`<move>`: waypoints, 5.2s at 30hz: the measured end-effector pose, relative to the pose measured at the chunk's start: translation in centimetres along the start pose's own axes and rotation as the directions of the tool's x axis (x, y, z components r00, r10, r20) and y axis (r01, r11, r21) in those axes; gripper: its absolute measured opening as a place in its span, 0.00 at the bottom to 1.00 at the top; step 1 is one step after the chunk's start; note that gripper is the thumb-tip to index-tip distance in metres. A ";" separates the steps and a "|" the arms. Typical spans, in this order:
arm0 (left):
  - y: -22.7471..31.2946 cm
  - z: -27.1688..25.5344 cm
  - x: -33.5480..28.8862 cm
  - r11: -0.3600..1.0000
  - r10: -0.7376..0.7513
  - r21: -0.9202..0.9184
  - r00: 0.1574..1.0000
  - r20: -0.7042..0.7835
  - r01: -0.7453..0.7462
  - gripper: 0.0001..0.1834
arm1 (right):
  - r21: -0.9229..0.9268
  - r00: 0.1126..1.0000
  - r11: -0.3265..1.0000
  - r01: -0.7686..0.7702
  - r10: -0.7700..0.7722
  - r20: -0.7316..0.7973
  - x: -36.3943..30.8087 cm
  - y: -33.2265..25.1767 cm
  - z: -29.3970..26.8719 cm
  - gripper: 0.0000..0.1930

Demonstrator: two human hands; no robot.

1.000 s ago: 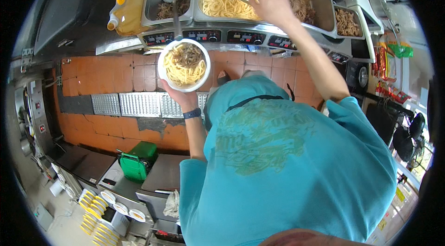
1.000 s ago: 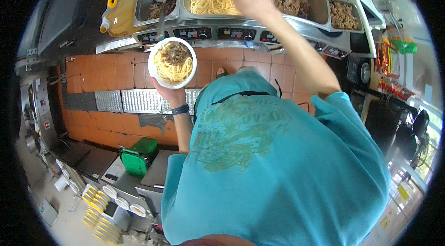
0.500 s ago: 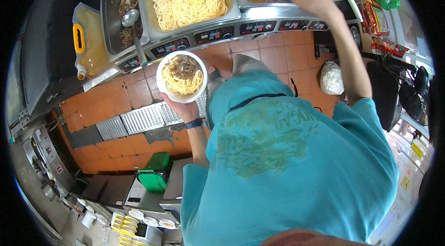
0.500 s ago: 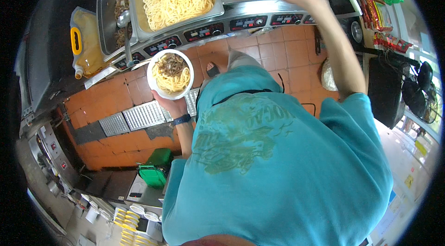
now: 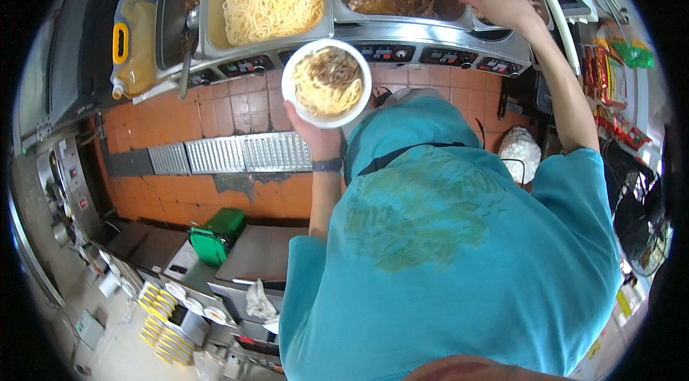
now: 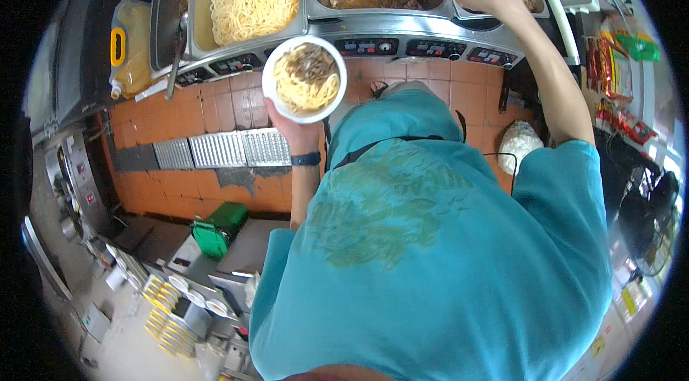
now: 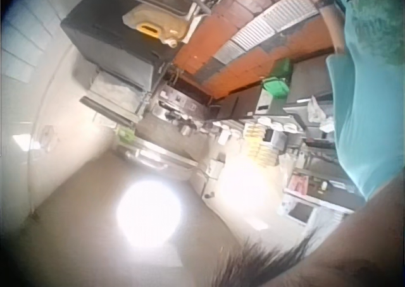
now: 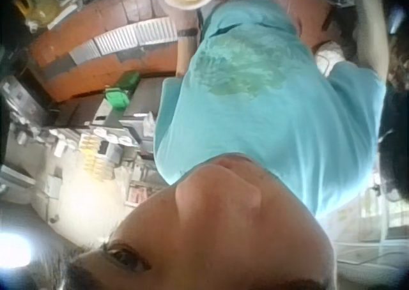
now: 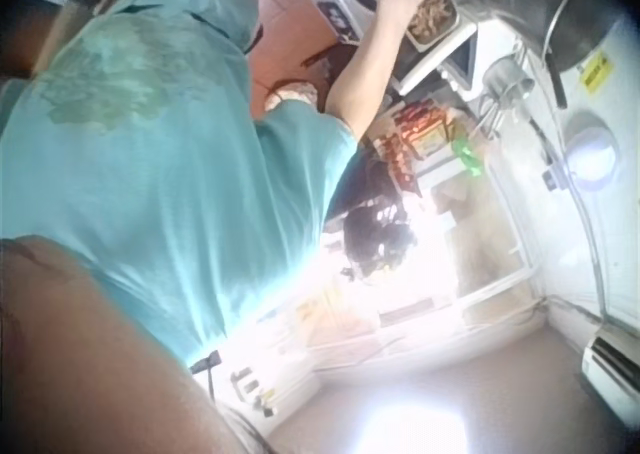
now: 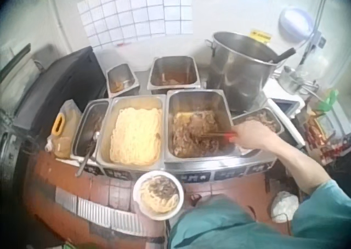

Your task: The person assembles a noodle bowl by adding noodles, meat, and sauce from stainless steel containers into a white bowl. They then pour broth from a large pot, add green garnish, and place a yellow lid on the bowl before hanging a pink order ticket on a shelf.

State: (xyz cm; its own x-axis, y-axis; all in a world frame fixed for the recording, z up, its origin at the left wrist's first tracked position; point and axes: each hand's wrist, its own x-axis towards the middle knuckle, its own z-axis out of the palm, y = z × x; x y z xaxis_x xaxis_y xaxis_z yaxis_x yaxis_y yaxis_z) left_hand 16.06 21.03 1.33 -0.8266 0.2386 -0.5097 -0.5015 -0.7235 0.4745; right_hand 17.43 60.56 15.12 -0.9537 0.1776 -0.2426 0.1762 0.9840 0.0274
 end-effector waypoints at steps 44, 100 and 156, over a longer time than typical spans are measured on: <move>2.9 -11.7 -19.6 0.715 0.496 -0.302 0.762 -0.417 -0.631 0.32 | 0.336 0.871 0.841 0.423 -0.276 -0.407 3.6 -12.6 -1.9 0.13; 30.7 -58.7 -59.0 -0.344 -0.035 0.357 -0.368 -0.929 -0.869 0.32 | -0.085 -0.854 -0.885 0.457 -0.464 0.236 -61.0 -148.3 19.8 0.24; 28.2 -60.8 -57.4 -0.534 -0.178 0.488 -0.472 -0.863 -0.690 0.33 | -0.192 -0.721 -0.962 0.193 -0.271 0.637 -77.4 -132.9 19.7 0.10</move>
State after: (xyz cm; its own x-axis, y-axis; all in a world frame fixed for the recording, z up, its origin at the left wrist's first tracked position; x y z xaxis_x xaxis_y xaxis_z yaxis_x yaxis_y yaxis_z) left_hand 64.91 -52.43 0.32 0.7002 -0.5431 -0.4635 0.7140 0.5376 0.4486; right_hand 72.67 -84.33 11.14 0.7952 -0.4058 -0.4505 -0.4002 -0.9095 0.1128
